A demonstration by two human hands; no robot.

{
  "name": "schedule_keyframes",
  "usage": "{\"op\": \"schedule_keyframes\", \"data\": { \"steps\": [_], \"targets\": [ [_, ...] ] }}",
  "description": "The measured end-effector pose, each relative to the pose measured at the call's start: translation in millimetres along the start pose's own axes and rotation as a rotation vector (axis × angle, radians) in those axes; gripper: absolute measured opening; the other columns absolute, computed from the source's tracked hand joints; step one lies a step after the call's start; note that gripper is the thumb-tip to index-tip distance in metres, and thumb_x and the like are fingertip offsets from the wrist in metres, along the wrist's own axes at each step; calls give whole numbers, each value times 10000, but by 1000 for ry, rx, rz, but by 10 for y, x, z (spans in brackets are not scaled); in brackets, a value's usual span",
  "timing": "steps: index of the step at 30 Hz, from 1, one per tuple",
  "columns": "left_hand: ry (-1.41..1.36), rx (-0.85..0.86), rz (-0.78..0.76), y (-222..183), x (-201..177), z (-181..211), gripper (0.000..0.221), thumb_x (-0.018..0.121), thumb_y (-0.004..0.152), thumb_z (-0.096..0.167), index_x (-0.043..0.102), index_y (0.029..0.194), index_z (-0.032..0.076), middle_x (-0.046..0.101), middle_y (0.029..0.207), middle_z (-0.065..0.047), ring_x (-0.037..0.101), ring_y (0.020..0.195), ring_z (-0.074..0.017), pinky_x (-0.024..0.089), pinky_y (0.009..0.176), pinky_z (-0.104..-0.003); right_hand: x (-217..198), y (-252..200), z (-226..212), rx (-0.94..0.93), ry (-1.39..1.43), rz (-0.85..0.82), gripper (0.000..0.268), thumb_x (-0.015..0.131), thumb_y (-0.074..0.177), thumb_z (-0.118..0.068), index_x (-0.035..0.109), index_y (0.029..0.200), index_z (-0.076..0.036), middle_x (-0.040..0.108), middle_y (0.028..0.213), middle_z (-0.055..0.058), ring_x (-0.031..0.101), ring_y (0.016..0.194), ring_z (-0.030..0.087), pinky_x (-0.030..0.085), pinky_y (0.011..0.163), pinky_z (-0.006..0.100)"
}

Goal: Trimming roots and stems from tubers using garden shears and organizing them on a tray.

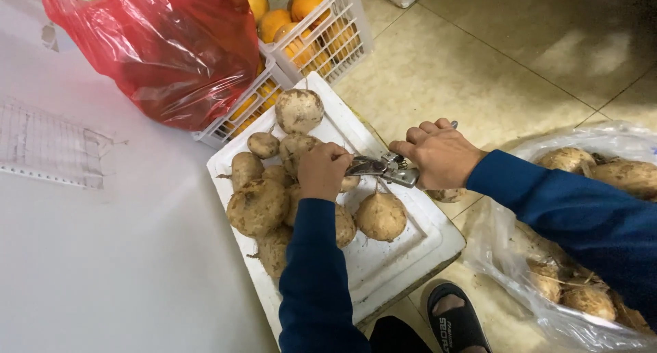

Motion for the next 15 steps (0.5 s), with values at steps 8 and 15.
{"op": "schedule_keyframes", "data": {
  "steps": [8,15],
  "targets": [
    [-8,28,27,-75,-49,89,203,730,890,293,782,984,120,758,997,-82,738,991,-290,603,847,-399,38,24,-20,21,53,-42,740,827,629,-316,639,1345,-304,722,979,12,692,1001,245,479,899,408],
    [-126,11,107,-63,-28,66,195,728,922,313,771,997,137,744,1004,-90,721,1028,-301,585,882,-409,91,-41,19,111,38,-55,622,784,655,-412,655,1260,-349,751,958,-28,735,1003,210,561,936,388]
  ]
}}
Point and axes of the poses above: each hand's wrist, its own y-axis towards the middle knuckle, its own x-axis out of the palm, z = x × y, the point moved 3 cm from there along y, towards the middle knuckle
